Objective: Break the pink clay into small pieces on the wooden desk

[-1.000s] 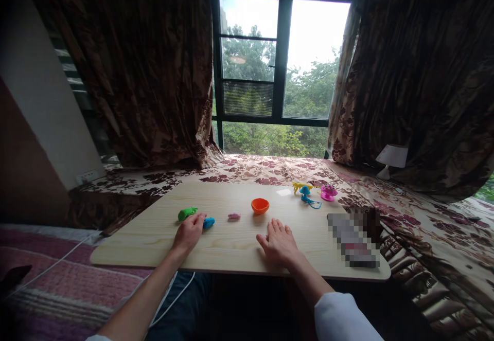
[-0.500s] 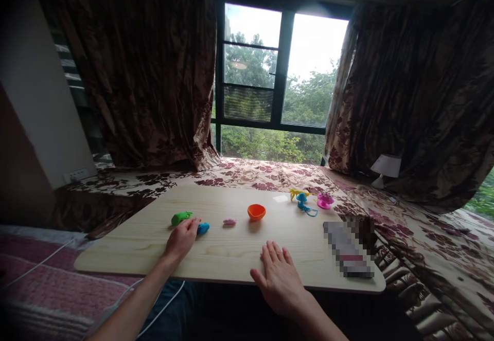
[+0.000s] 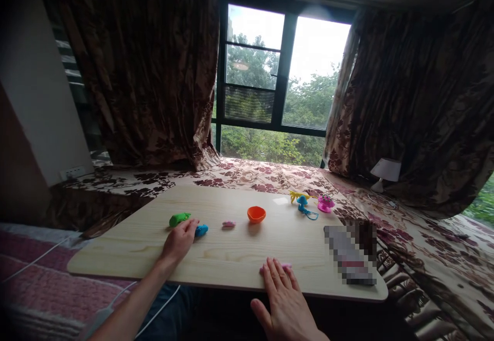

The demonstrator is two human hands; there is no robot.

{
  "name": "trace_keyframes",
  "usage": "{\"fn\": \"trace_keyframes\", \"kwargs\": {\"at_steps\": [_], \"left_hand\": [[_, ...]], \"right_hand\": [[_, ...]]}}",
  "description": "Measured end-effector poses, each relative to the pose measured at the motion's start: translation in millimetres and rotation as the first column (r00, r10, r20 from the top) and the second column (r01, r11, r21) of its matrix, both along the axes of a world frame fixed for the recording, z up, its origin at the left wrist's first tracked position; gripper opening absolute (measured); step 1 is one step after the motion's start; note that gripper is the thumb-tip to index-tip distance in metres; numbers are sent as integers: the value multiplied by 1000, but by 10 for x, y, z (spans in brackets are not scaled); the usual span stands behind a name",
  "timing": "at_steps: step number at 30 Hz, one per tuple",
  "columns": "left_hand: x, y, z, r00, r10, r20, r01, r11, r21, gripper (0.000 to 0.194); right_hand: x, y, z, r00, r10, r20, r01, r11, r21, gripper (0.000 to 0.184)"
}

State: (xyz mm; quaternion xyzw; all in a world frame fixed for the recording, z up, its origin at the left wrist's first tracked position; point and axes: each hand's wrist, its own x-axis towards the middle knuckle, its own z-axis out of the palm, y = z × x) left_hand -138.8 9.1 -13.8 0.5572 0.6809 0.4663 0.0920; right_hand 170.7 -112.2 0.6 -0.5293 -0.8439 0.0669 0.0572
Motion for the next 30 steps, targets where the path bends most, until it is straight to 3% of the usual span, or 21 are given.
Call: {"fn": "trace_keyframes", "kwargs": {"at_steps": [2,4,10,12,15,20,23,26,30], "left_hand": [[0,10,-13,1000,-6,4,6,1000,-1,38],[1,18,-19,1000,-11,6,11,1000,-5,38],[5,20,6,1000,4,8,-4,1000,-19,39],[3,14,18,1000,9,15,-9,1000,-18,39],[-3,4,30,1000,6,29,-6,1000,-6,38],[-16,13,6,999,-1,52,0,1000,3,38],[-22,32,-26,998,-3,57,3,1000,1,38],[-18,43,-42,999,-17,52,17,1000,1,38],[-14,44,-41,999,-19,46,19,1000,-5,39]], "right_hand": [[42,-64,-16,1000,10,-9,-10,1000,2,68],[24,46,-9,1000,-17,-8,17,1000,1,67],[-205,854,108,989,-147,9,148,988,-43,68],[-262,980,138,986,-166,6,166,986,-31,70],[-253,833,124,986,-167,8,167,986,-11,69],[4,111,-1,1000,-16,7,16,1000,7,71],[91,-87,-17,1000,29,1,-29,1000,-2,72],[14,124,32,999,-40,-3,40,999,-8,70],[-191,751,130,988,-156,-3,156,986,-55,70]]}}
